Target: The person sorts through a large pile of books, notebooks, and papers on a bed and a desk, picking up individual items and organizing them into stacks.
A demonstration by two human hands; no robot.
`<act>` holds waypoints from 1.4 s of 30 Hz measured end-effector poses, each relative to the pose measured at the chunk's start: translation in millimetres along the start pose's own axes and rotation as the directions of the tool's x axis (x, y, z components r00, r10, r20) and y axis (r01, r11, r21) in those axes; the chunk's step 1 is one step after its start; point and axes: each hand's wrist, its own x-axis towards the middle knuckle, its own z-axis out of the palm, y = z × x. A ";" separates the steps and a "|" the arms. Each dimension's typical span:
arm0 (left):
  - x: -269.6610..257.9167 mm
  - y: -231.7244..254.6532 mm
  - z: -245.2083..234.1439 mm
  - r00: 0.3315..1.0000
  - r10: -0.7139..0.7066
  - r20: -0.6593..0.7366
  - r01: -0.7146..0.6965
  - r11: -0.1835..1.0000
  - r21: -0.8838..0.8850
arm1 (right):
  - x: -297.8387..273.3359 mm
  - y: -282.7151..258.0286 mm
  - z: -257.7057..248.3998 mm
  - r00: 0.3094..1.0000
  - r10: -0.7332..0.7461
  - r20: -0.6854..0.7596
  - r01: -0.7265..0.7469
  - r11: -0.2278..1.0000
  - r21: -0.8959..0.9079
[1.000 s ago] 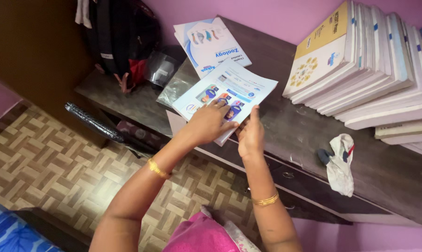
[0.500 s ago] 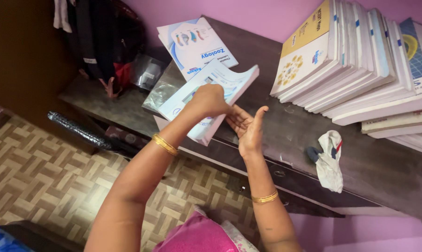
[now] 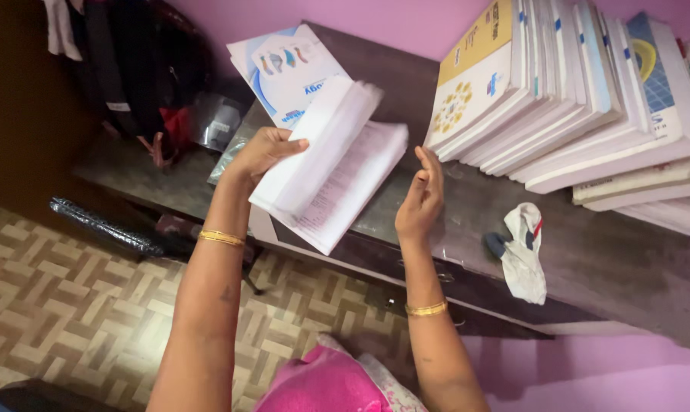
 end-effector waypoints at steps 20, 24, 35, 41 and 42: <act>-2.8 -10.7 -8.6 0.982 0.157 -0.105 -0.187 0.875 -0.447 | -1.5 2.3 -4.1 0.997 -0.082 -0.006 0.082 0.996 0.032; -8.3 -4.5 -2.7 0.982 0.122 -0.147 -0.175 0.883 -0.435 | -1.1 1.6 -4.0 0.996 -0.084 -0.024 0.085 0.995 0.049; -11.5 -3.4 3.7 0.961 0.143 -0.235 -0.236 0.868 -0.437 | -0.5 -5.7 -6.7 0.998 -0.055 -0.008 0.055 0.998 0.014; -0.6 -16.0 -5.5 0.944 0.138 -0.301 -0.245 0.903 -0.354 | 0.0 -7.8 -7.0 0.998 -0.066 -0.002 0.066 0.997 0.026; -0.2 -17.3 -5.6 0.947 0.081 -0.312 -0.213 0.883 -0.418 | 0.2 -7.8 -6.9 0.998 -0.069 -0.005 0.069 0.997 0.030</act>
